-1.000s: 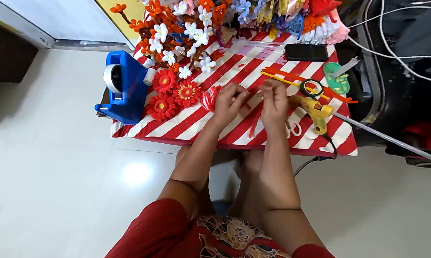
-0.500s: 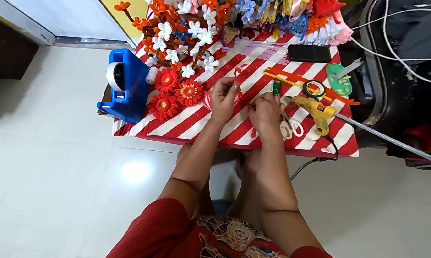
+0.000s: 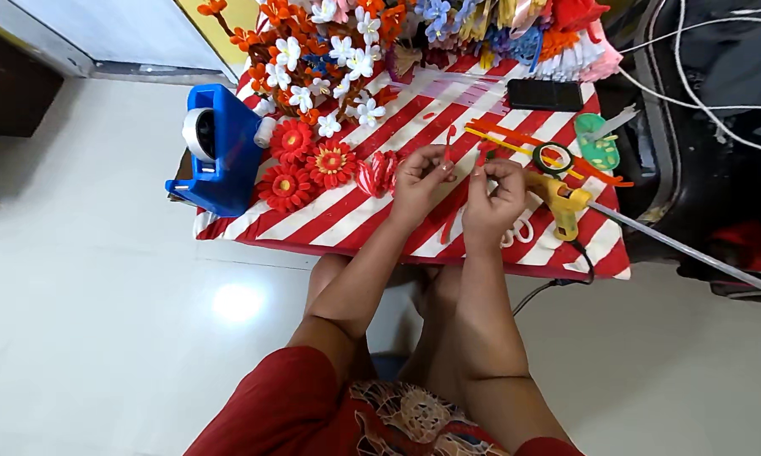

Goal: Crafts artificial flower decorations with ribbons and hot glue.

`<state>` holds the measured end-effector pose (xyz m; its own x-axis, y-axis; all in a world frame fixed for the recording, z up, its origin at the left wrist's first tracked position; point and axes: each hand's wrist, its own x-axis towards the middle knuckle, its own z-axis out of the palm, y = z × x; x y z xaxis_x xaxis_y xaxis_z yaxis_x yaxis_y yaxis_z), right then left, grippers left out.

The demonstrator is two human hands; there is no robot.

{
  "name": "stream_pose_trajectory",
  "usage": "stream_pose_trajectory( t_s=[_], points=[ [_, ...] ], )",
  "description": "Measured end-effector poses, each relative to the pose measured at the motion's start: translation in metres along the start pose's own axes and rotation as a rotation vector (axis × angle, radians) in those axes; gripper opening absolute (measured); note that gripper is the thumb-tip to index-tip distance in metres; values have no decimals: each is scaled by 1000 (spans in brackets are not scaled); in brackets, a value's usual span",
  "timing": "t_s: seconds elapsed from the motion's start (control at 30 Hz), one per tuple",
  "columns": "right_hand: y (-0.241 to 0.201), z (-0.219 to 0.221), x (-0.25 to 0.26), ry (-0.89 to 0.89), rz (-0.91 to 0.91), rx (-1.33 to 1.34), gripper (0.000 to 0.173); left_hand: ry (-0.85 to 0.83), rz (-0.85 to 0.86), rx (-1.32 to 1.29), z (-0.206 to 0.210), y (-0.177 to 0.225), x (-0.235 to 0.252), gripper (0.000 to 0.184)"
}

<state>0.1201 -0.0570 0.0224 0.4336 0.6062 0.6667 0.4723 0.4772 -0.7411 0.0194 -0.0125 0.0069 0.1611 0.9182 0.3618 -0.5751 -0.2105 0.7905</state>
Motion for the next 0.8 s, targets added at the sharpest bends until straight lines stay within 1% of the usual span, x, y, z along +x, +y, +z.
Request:
stream_pose_trajectory(
  t_s=[0.13,0.23,0.33,0.43,0.6,0.8],
  points=[
    [-1,6,-5,-47,30,143,5,-39,-36,-18,2,0,0,18],
    [-2,7,-5,-54,154,306,8,-93,-99,-59,-1,0,-1,17],
    [-2,9,-6,-40,245,418,11,-109,-131,-77,-1,0,-1,17],
    [-4,11,-7,-50,297,443,12,-109,-127,-59,-2,0,-2,17],
    [-4,13,-9,-62,295,431,12,-73,-121,-26,-2,3,-4,17],
    [-1,15,-10,-86,313,474,12,-71,-85,44,-4,7,-2,15]
  ],
)
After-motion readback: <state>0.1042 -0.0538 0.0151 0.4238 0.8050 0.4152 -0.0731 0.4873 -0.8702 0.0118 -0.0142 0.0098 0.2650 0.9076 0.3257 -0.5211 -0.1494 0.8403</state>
